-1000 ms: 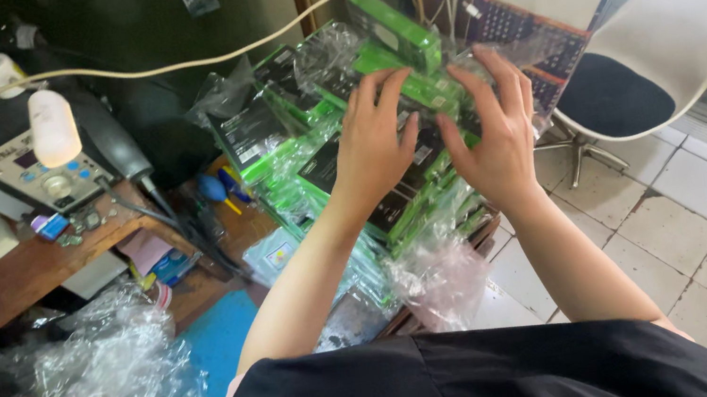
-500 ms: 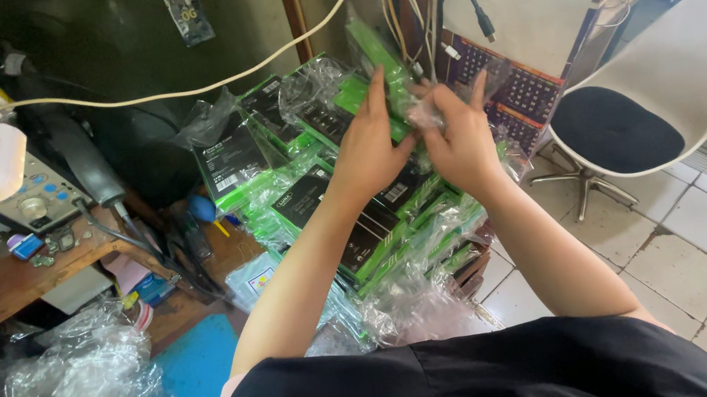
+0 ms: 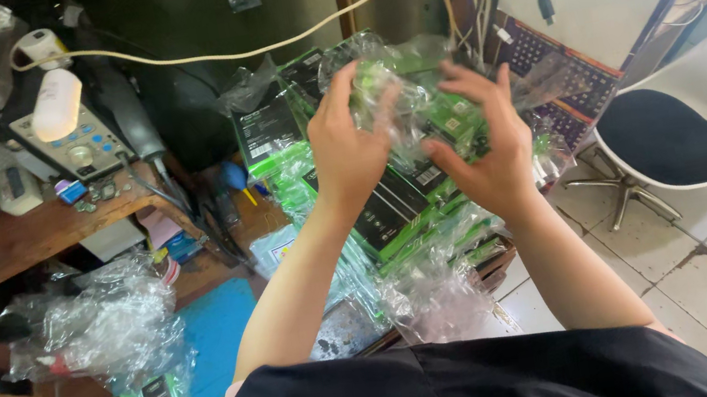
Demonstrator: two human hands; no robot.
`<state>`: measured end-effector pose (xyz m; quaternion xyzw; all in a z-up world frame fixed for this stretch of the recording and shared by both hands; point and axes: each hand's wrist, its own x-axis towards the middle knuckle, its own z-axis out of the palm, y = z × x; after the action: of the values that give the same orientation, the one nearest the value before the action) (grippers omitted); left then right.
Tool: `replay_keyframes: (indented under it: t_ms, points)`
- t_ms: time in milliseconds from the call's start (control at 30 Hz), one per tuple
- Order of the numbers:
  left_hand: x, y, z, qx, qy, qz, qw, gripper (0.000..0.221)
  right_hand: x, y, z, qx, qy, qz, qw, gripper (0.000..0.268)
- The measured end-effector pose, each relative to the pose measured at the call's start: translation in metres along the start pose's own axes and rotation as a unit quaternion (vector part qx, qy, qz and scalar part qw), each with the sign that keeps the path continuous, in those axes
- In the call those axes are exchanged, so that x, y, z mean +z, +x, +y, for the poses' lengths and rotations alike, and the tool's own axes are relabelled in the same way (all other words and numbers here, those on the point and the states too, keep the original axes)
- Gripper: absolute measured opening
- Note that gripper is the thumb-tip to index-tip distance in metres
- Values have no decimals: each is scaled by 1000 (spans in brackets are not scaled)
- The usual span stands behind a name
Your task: The person packages boxed chargers by repeatedly inserting individual boxes into clear plastic sleeves by hand and placing them on the table.
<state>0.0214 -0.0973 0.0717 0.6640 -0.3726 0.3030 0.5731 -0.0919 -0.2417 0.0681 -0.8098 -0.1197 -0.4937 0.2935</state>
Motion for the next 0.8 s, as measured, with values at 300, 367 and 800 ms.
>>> replay_keyframes:
  t_ms: [300, 367, 800]
  points:
    - [-131, -33, 34, 7, -63, 86, 994, 40, 29, -3, -78, 67, 86, -142, 984, 82]
    - [-155, -40, 33, -36, -137, 96, 985, 38, 43, -12, -104, 97, 107, -185, 972, 83]
    - [-277, -109, 13, -198, -260, 164, 931, 40, 204, -113, -156, 335, 507, -307, 733, 28]
